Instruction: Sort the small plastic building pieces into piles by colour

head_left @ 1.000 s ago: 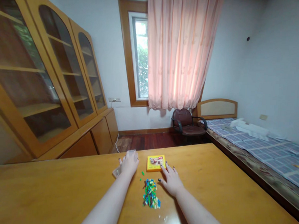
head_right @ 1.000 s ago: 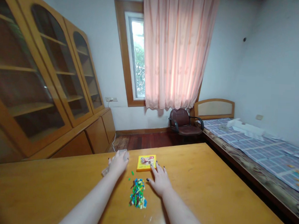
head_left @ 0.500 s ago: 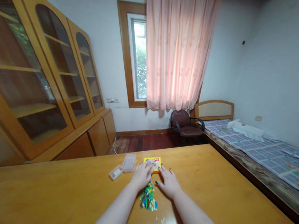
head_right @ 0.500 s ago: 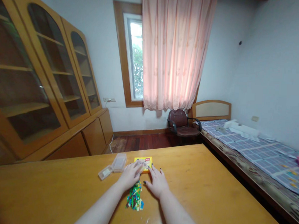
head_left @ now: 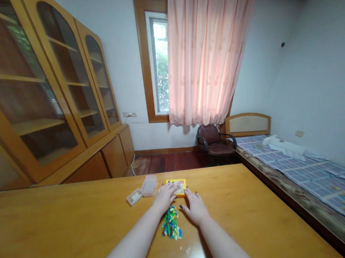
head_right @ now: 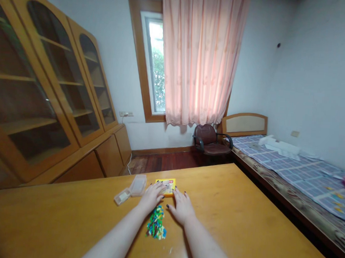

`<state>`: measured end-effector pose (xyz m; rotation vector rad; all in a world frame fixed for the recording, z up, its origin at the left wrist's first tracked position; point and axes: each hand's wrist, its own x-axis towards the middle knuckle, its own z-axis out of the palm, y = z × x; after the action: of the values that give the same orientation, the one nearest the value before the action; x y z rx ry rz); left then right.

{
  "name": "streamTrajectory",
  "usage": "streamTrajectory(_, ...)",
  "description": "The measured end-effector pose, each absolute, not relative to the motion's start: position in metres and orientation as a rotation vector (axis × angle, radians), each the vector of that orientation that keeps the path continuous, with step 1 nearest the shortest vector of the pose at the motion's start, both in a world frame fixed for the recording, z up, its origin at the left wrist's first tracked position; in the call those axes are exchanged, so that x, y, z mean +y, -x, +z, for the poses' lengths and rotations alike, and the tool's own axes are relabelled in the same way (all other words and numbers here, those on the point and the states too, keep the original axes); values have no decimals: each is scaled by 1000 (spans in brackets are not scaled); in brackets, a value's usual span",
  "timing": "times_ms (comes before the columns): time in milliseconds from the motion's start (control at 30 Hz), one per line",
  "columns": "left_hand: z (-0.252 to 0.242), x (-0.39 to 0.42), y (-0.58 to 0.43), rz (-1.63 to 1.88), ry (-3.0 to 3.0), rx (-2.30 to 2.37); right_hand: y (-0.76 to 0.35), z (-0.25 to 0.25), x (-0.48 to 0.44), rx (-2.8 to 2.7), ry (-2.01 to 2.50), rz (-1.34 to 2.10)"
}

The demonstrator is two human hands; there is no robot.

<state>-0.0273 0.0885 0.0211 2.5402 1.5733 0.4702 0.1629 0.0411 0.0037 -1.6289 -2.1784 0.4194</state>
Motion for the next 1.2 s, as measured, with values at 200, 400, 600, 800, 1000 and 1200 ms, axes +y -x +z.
streamTrajectory(200,18,93,31,538,-2498,1471,-162,5,40,-2172,1627,434)
streamTrajectory(400,16,98,35,532,-2486,1391,-161,3,41,-2157,1641,437)
streamTrajectory(600,16,98,26,541,-2544,1432,-162,1,43,-2171,1627,431)
streamTrajectory(800,30,90,21,525,-2648,1530,-163,2,42,-2170,1631,419)
streamTrajectory(1000,39,81,20,378,-2608,1690,-164,5,41,-2165,1628,427)
streamTrajectory(1200,38,80,22,301,-2604,1678,-165,4,42,-2163,1608,393)
